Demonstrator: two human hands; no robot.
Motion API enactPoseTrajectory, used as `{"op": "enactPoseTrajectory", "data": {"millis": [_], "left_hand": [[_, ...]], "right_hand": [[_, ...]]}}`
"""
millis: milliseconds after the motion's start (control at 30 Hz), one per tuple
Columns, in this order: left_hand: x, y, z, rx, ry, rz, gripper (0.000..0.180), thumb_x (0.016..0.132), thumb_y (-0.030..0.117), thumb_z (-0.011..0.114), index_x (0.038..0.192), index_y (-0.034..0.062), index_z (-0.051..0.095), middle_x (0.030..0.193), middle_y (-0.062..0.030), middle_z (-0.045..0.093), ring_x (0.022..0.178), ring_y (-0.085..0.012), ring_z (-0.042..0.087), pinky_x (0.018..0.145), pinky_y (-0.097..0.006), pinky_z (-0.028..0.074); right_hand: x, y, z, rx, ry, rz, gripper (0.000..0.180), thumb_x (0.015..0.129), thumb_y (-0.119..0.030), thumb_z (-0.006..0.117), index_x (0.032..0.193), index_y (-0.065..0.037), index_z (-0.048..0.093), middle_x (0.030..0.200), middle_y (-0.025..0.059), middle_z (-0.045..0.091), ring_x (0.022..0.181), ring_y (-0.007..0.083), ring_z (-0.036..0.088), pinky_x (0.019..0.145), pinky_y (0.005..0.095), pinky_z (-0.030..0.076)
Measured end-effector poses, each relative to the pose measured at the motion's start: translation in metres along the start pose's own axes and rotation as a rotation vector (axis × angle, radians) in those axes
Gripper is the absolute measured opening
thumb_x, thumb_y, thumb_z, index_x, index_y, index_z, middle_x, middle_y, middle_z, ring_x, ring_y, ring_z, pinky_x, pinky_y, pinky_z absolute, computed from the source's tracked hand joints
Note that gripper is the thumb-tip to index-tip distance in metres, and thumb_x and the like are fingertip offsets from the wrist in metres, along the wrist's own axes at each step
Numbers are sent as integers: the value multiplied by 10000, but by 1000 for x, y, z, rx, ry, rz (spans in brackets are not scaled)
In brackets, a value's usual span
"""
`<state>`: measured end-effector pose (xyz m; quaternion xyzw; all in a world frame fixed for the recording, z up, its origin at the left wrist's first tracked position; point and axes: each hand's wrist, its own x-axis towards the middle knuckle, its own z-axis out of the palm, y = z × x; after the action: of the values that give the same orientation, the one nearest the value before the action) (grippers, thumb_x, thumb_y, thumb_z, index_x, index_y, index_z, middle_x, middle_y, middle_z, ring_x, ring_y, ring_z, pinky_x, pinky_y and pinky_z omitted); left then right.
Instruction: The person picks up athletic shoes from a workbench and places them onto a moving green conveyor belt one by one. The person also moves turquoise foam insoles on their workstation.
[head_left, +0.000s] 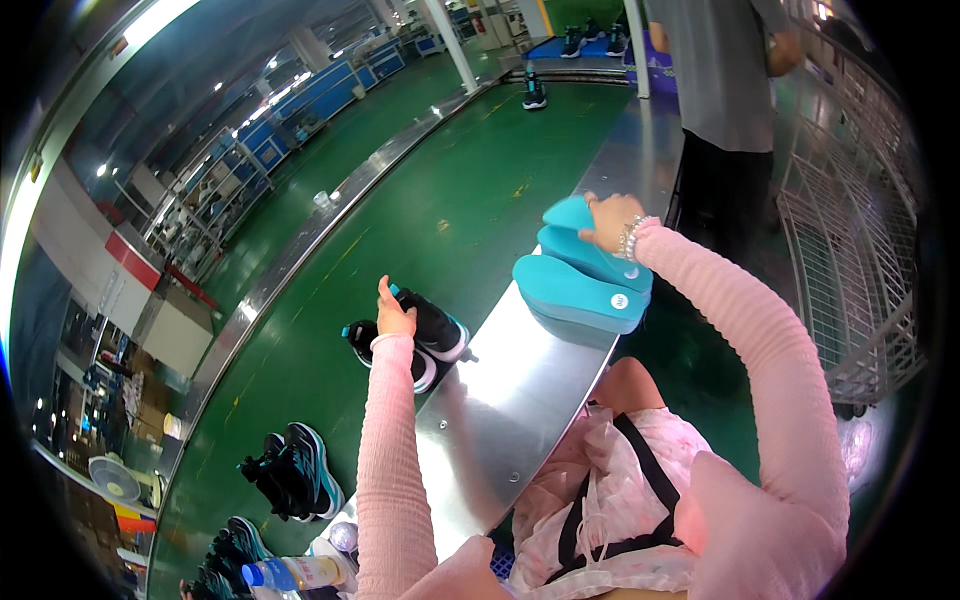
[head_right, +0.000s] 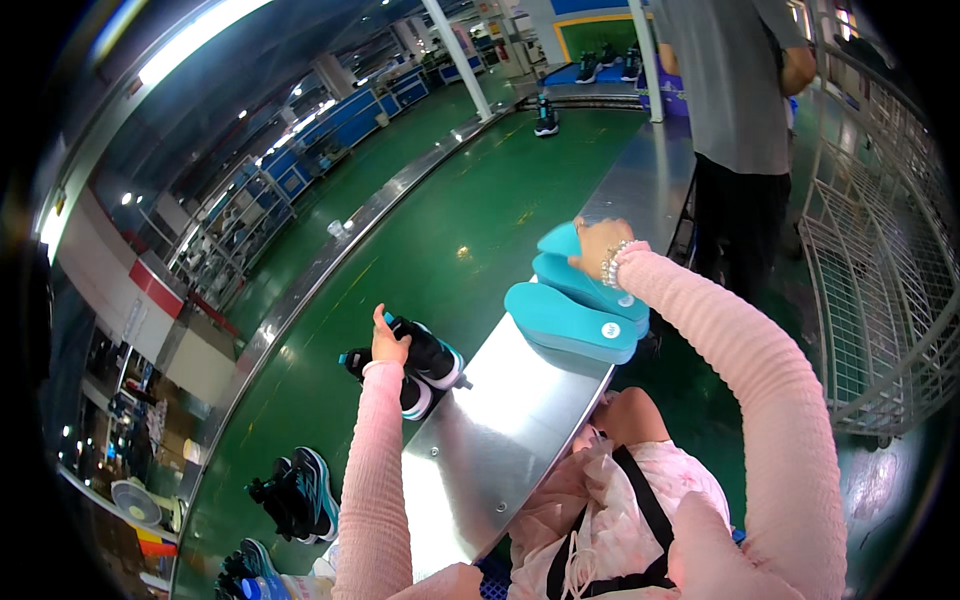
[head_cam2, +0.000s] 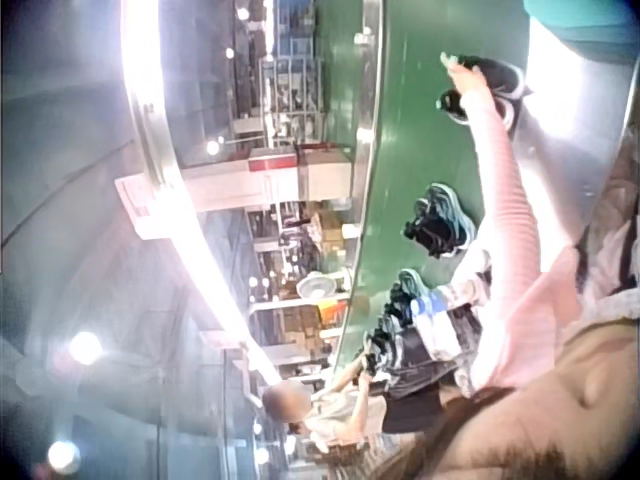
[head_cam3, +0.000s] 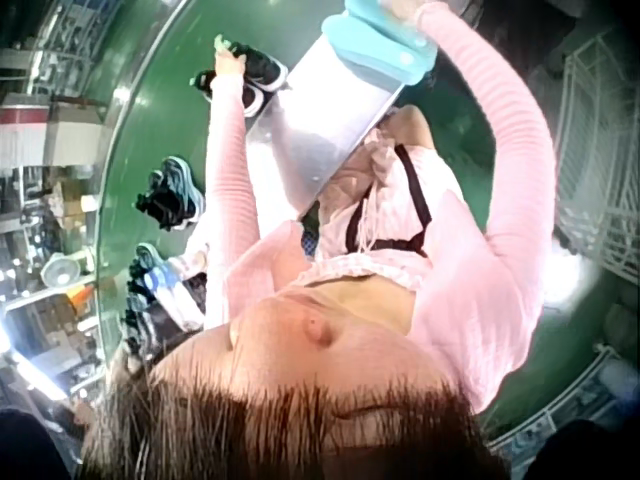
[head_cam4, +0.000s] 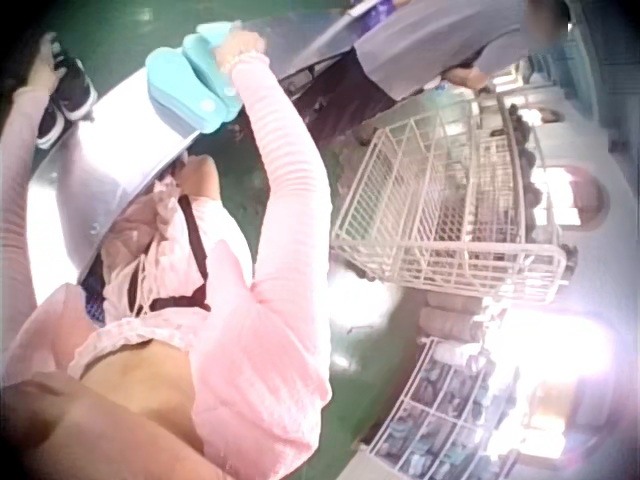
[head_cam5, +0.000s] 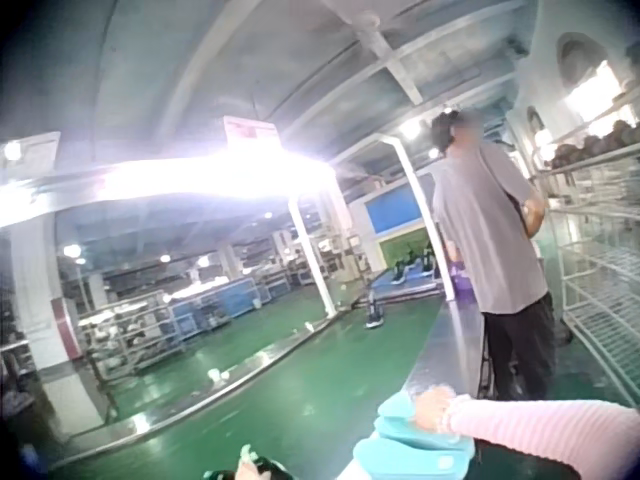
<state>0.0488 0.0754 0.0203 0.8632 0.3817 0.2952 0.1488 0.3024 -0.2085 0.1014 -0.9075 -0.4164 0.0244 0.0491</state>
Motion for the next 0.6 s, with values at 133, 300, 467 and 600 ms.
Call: {"op": "enactPoseTrajectory", "data": {"millis": [133, 300, 467, 600], "left_hand": [[6, -31, 8, -33, 326, -116, 502, 774, 239, 608, 1180, 75, 363, 727, -220, 590, 711, -396, 577, 656, -442, 442], [4, -17, 10, -152, 335, -215, 416, 757, 303, 627, 1042, 20, 516, 790, -226, 598, 744, -362, 581, 693, -398, 442], [0, -24, -1, -188, 360, -219, 386, 726, 304, 660, 957, 7, 572, 733, -181, 627, 687, -301, 618, 661, -366, 468], [0, -31, 1, -245, 360, -197, 366, 698, 270, 691, 926, -2, 601, 732, -158, 640, 660, -229, 628, 637, -313, 476]], "right_hand": [[7, -48, -7, 182, 106, -215, 461, 742, -370, 551, 1089, -67, 531, 812, 127, 625, 757, 264, 600, 676, 367, 470], [50, -124, 30, 761, -436, -844, 266, 740, -303, 586, 857, -66, 616, 716, 75, 621, 602, 197, 582, 532, 302, 448], [79, -205, 29, 455, -711, -690, 200, 719, -301, 610, 774, -108, 615, 713, 32, 629, 552, 127, 573, 469, 269, 430], [78, -247, 29, -24, -590, -824, 302, 725, -318, 570, 913, -89, 633, 821, 69, 646, 726, 192, 622, 612, 328, 490]]}}
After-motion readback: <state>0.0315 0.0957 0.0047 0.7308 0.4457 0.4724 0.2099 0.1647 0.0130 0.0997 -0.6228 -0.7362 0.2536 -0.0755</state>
